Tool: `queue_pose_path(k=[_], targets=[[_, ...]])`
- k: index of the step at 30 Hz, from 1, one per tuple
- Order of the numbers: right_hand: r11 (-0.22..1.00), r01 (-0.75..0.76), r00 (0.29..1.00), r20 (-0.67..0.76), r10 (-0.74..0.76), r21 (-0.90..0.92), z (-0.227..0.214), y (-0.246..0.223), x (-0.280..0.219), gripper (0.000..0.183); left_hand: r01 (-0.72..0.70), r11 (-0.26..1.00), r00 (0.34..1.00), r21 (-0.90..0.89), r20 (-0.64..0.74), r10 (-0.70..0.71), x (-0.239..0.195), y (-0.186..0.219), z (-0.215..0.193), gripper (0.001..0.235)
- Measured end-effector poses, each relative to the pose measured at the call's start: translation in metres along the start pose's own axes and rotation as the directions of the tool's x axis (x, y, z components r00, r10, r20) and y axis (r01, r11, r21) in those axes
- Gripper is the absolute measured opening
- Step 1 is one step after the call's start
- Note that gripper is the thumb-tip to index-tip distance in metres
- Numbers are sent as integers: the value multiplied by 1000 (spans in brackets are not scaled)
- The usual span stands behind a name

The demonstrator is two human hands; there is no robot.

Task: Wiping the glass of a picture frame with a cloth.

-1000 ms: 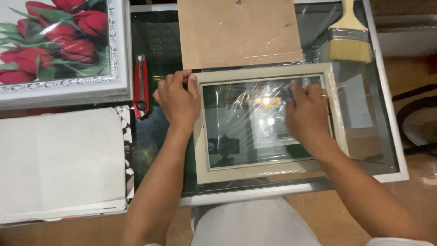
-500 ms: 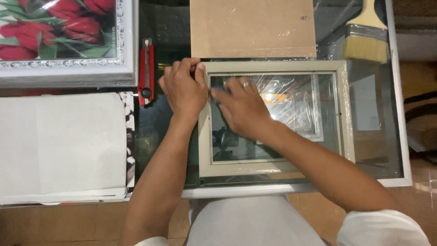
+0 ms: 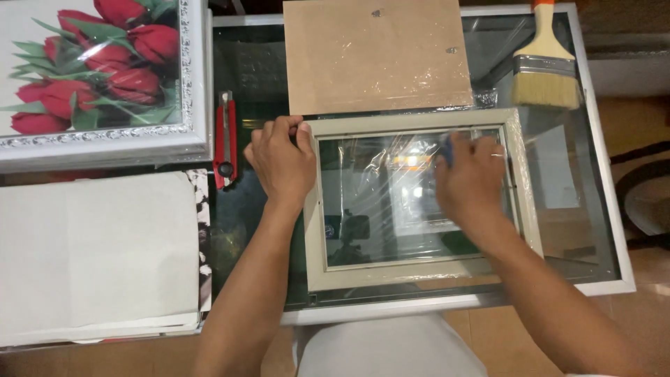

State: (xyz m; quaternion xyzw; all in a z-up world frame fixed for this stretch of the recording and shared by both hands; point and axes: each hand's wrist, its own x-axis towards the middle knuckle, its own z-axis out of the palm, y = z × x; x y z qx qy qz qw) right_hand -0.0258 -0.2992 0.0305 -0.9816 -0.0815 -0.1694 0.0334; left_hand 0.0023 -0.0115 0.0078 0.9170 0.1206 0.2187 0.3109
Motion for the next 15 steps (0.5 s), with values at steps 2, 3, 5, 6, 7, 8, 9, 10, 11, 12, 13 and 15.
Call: queue_pose_path(k=[2,3,5,6,7,8,9,10,11,12,13,15], targets=[[993,70,997,23,-72,96,-2,-57,5,47,2,1000,1000,-10,-2,-2,3,-2,2,11],[971,136,988,45,-147,195,-3,-86,6,50,8,1000,1000,-18,0,-8,2,-4,3,11],[944,234,967,46,-252,234,-2,-127,13,48,8,1000,1000,-20,6,-8,3,-8,4,12],[904,326,935,45,-351,276,-2,-146,15,46,9,1000,1000,-20,15,-8,1,-10,6,12],[905,327,935,48,-353,272,5,-146,16,46,12,1000,1000,-23,16,-11,1,-10,7,12],[900,340,931,37,-363,274,13,-147,18,42,5,1000,1000,-17,19,-5,2,-11,6,12],[894,352,927,27,-374,276,20,-147,20,37,-1,1000,1000,-11,22,1,3,-11,6,12],[895,349,928,27,-371,278,19,-133,19,37,-4,1000,1000,-8,24,4,2,-10,4,12],[927,287,947,73,-313,241,19,-119,19,32,6,1000,1000,-14,21,-6,1,-8,2,12],[955,223,961,118,-249,198,18,-103,19,29,15,1000,1000,-22,19,-14,1,-5,1,12],[956,218,962,118,-244,198,2,-82,19,29,11,1000,1000,-21,23,-10,2,-3,2,12],[996,-9,987,161,-6,87,-30,-43,21,23,-2,1000,1000,-15,10,2,1,-3,1,11]])
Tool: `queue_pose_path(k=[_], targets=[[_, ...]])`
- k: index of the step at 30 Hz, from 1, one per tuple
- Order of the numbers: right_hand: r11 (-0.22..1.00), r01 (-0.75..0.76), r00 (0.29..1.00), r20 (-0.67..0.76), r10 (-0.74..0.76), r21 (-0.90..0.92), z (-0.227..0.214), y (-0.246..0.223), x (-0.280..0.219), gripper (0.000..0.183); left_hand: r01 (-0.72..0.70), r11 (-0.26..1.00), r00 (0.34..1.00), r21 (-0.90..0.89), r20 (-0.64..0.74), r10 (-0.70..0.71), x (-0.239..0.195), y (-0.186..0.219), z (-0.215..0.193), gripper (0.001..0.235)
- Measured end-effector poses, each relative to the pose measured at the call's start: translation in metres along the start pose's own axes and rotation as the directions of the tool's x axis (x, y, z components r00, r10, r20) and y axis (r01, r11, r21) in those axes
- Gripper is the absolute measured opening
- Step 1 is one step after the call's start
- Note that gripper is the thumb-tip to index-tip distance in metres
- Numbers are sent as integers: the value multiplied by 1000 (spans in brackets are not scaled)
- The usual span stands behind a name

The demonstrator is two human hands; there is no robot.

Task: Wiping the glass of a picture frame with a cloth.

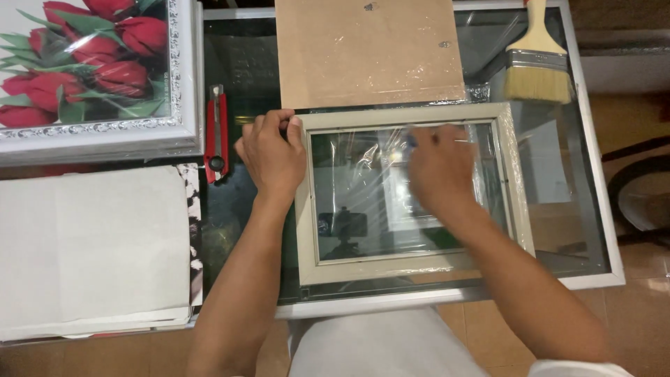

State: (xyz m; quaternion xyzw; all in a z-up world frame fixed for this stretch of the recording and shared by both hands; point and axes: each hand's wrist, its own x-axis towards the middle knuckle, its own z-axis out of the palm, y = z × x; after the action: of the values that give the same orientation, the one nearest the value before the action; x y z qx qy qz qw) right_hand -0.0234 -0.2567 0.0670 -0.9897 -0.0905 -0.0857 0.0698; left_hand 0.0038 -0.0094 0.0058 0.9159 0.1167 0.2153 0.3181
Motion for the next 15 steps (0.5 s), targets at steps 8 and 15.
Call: queue_pose_path(k=[8,15], targets=[[978,-79,996,-59,69,-195,29,76,-23,31,20,999,1000,31,16,-21,-3,5,-1,11],[943,306,952,-22,-306,128,41,-93,0,33,26,999,999,21,33,-26,2,4,-3,11]])
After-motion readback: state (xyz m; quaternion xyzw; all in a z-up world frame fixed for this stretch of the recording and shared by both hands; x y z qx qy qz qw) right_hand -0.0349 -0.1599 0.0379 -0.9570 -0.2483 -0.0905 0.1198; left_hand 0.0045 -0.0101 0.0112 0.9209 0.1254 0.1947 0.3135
